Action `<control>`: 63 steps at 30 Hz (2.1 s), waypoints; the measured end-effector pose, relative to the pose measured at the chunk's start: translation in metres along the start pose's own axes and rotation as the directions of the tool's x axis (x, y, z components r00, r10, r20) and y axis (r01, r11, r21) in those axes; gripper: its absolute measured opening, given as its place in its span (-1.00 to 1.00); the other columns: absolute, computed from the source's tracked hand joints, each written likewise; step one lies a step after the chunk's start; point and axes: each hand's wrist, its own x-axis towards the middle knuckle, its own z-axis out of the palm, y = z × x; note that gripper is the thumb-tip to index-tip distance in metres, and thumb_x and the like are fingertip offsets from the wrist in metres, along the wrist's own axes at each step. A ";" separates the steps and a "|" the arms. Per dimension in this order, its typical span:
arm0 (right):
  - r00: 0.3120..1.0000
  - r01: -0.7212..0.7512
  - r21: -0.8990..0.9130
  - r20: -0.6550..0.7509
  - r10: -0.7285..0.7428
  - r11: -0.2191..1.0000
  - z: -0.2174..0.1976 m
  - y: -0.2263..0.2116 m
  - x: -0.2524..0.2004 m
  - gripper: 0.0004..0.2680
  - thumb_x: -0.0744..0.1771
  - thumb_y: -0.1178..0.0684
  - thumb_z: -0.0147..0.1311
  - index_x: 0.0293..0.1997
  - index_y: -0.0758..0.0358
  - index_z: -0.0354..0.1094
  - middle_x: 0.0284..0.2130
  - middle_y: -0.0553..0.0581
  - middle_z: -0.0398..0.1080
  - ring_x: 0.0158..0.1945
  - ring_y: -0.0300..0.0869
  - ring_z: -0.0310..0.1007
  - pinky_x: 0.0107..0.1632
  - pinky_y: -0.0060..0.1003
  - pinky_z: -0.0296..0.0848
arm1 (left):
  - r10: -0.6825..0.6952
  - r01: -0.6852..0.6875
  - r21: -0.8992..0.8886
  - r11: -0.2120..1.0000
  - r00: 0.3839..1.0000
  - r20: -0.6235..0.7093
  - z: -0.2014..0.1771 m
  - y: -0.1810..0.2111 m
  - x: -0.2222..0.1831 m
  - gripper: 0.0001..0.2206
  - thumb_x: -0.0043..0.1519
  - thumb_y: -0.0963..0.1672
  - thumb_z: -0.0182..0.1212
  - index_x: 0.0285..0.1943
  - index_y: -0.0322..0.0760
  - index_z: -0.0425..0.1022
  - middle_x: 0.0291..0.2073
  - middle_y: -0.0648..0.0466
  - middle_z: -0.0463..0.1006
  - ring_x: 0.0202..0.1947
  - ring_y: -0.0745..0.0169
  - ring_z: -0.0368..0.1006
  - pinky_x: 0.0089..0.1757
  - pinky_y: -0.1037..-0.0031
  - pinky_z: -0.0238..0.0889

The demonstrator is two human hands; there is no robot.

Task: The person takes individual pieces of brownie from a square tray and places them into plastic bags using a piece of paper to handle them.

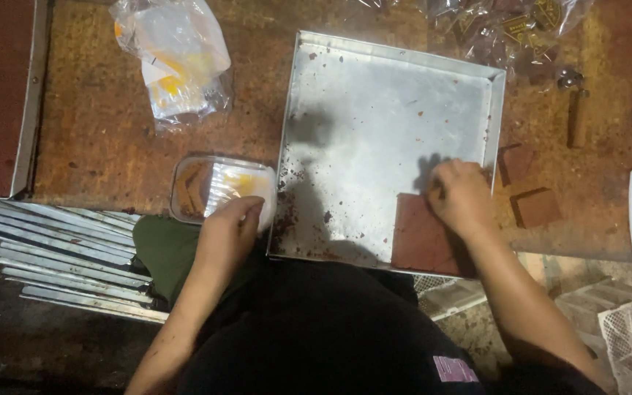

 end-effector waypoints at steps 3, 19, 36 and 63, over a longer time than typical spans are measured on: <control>0.891 -0.348 0.621 -0.014 0.453 0.702 -0.051 -0.048 0.010 -0.58 0.26 0.02 0.40 0.16 0.05 0.22 -0.09 0.30 0.40 0.01 0.29 0.46 -0.01 0.09 0.44 | -0.050 0.046 -0.118 0.992 0.998 -0.032 0.000 0.003 0.001 -0.81 0.20 -0.10 0.34 -0.02 0.12 0.67 -0.25 0.13 0.69 -0.26 0.04 0.63 -0.20 0.30 0.51; 0.939 -0.323 0.770 0.331 0.089 0.550 -0.127 -0.172 -0.039 -0.45 0.22 0.34 0.03 0.31 -0.14 0.04 -0.20 0.29 0.54 -0.07 0.27 0.58 0.06 0.15 0.46 | 0.678 -0.602 -0.365 0.710 0.724 0.124 0.015 0.110 -0.042 -0.58 0.08 -0.27 0.20 0.17 -0.37 0.46 0.15 -0.21 0.52 -0.20 -0.47 0.54 -0.25 -0.08 0.45; 0.817 -0.166 0.269 -0.501 0.285 0.949 0.072 -0.085 -0.133 -0.83 0.35 -0.07 0.07 -0.01 -0.15 0.58 0.04 -0.10 0.51 0.09 -0.11 0.43 0.06 -0.19 0.28 | 0.480 -0.510 0.177 0.842 0.857 0.189 0.084 0.044 -0.027 -0.74 0.19 -0.09 0.20 0.04 -0.17 0.57 -0.01 0.09 0.54 -0.16 0.12 0.60 -0.36 0.43 0.49; 0.824 -0.251 0.336 -0.418 0.382 0.908 0.040 -0.104 -0.126 -0.79 0.35 -0.05 -0.03 -0.04 -0.04 0.56 -0.01 -0.06 0.56 -0.04 -0.18 0.43 -0.08 -0.22 0.30 | 0.439 -0.455 0.038 0.890 0.875 0.205 0.089 0.039 -0.029 -0.82 0.22 -0.09 0.13 -0.06 -0.17 0.50 -0.06 0.08 0.48 -0.24 0.05 0.54 -0.46 0.18 0.39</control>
